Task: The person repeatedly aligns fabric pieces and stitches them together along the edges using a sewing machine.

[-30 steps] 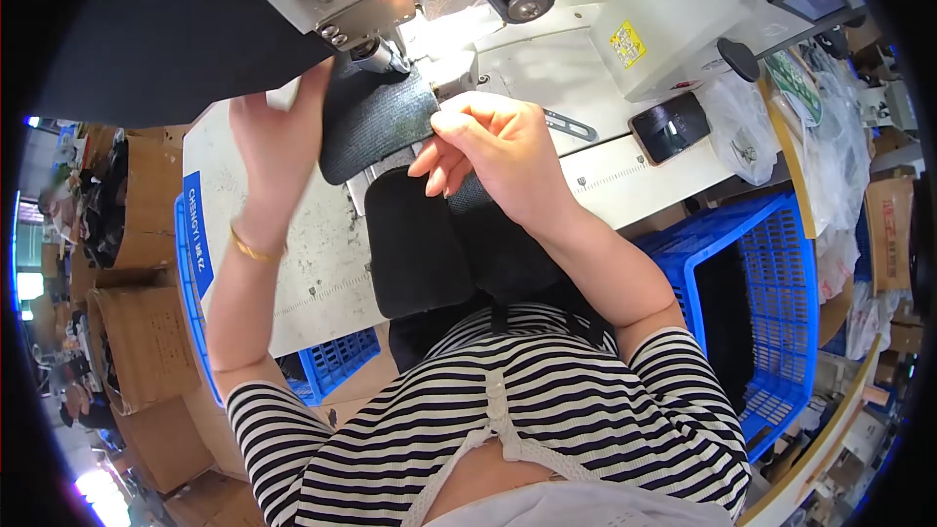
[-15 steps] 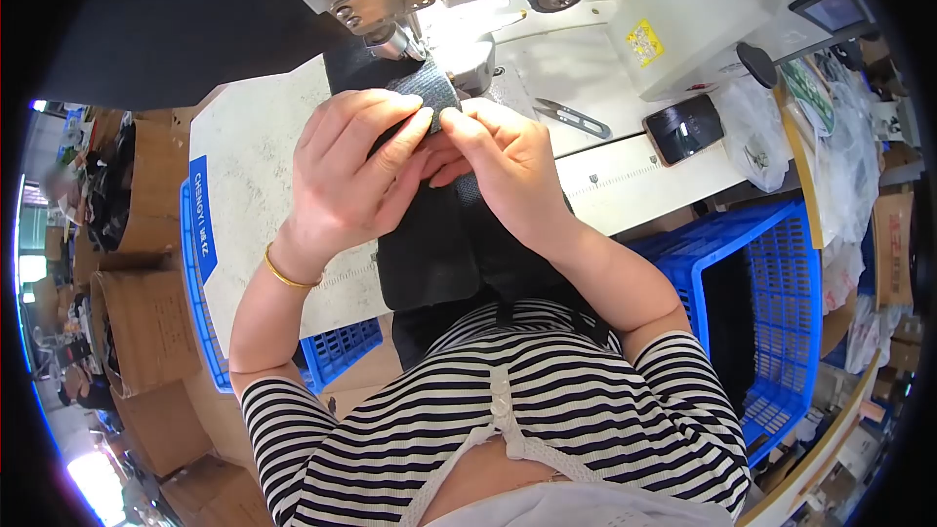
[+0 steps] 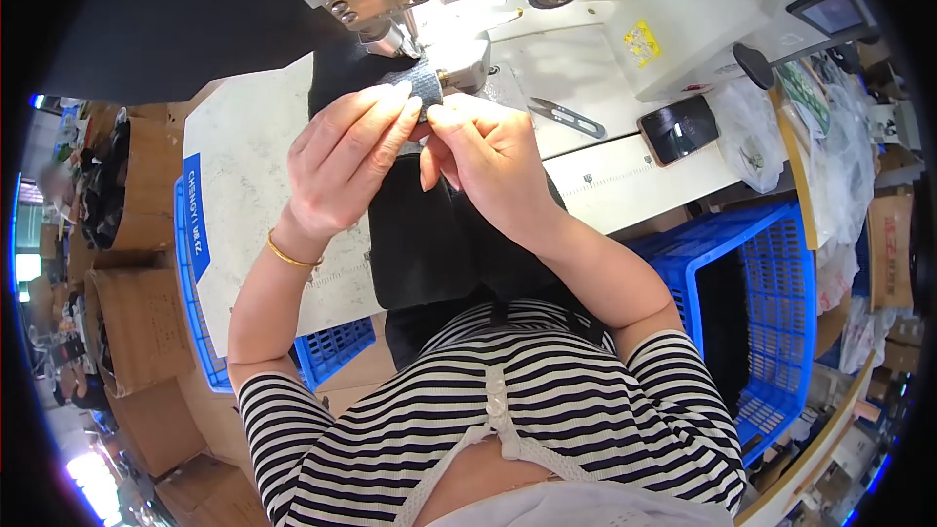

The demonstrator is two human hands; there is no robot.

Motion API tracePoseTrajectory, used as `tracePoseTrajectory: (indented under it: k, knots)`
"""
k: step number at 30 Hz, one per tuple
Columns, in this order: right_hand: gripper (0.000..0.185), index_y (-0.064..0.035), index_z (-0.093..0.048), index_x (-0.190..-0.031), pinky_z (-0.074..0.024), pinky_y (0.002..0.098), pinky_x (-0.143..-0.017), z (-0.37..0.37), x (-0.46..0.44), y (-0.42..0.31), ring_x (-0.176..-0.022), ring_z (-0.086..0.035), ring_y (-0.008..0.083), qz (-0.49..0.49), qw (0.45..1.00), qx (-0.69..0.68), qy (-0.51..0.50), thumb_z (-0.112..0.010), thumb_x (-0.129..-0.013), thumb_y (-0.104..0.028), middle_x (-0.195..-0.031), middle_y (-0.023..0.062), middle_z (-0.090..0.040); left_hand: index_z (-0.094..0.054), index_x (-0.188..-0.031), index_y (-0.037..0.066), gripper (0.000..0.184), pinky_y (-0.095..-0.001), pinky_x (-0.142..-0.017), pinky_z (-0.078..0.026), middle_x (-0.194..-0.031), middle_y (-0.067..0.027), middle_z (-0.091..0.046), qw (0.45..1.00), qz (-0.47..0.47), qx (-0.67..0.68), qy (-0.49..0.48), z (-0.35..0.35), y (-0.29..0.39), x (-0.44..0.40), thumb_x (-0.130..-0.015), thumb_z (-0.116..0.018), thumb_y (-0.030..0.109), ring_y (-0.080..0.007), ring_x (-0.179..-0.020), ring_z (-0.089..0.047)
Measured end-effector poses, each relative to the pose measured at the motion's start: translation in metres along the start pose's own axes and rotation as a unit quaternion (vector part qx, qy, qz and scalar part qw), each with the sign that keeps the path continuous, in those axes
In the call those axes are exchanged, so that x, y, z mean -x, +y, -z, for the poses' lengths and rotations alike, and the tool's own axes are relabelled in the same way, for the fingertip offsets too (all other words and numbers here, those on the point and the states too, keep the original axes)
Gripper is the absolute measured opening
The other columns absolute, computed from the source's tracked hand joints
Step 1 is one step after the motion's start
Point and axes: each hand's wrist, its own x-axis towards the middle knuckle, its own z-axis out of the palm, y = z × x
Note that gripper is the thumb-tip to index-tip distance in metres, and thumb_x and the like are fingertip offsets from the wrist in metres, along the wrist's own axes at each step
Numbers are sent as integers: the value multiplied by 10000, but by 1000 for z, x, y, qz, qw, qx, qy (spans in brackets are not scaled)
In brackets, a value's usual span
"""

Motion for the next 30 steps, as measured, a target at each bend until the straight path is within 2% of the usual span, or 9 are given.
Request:
tracePoseTrajectory:
  k: [3, 12, 18, 27, 30]
  knots:
    - [324, 10, -647, -753, -398, 241, -510, -2, -2, 0, -516, -507, 62, 3, 1000, -23, 7, -492, -972, -171, -564, 23, -610, -716, -942, -35, 318, -348, -762, -587, -987, -126, -691, 1000, -4, -4, 2, 0, -3, -3, -635, -711, 47, -272, -924, -675]
    - [210, 9, -654, -929, -362, 207, -436, -6, -12, 4, -475, -481, 43, -24, 994, -108, -3, -498, -971, -126, -619, 62, -655, -709, -949, -25, 314, -330, -774, -571, -1013, -107, -700, 1000, 7, -5, 5, -8, -19, -6, -645, -681, 46, -253, -944, -672]
    - [196, -5, -662, -939, -367, 194, -445, -3, -4, 0, -483, -479, 29, -46, 996, -79, -23, -512, -968, -127, -633, 58, -662, -699, -946, -34, 337, -335, -774, -565, -984, -107, -689, 999, 37, -37, 2, -12, -15, -8, -623, -658, 55, -248, -954, -661]
    - [221, -10, -673, -919, -372, 199, -444, -2, 0, -1, -478, -483, 29, -44, 997, -50, -31, -507, -968, -148, -629, 32, -660, -668, -968, -35, 446, -320, -730, -542, -967, -82, -642, 995, 60, -75, -25, -11, 0, -16, -551, -671, 122, -226, -868, -632]
    - [224, -10, -676, -914, -376, 205, -445, -2, 1, 0, -476, -483, 30, -47, 998, -36, -29, -511, -965, -153, -627, 31, -661, -675, -974, -22, 394, -317, -725, -542, -967, -94, -649, 992, 89, -74, -41, -10, 4, -17, -590, -691, 69, -220, -846, -630]
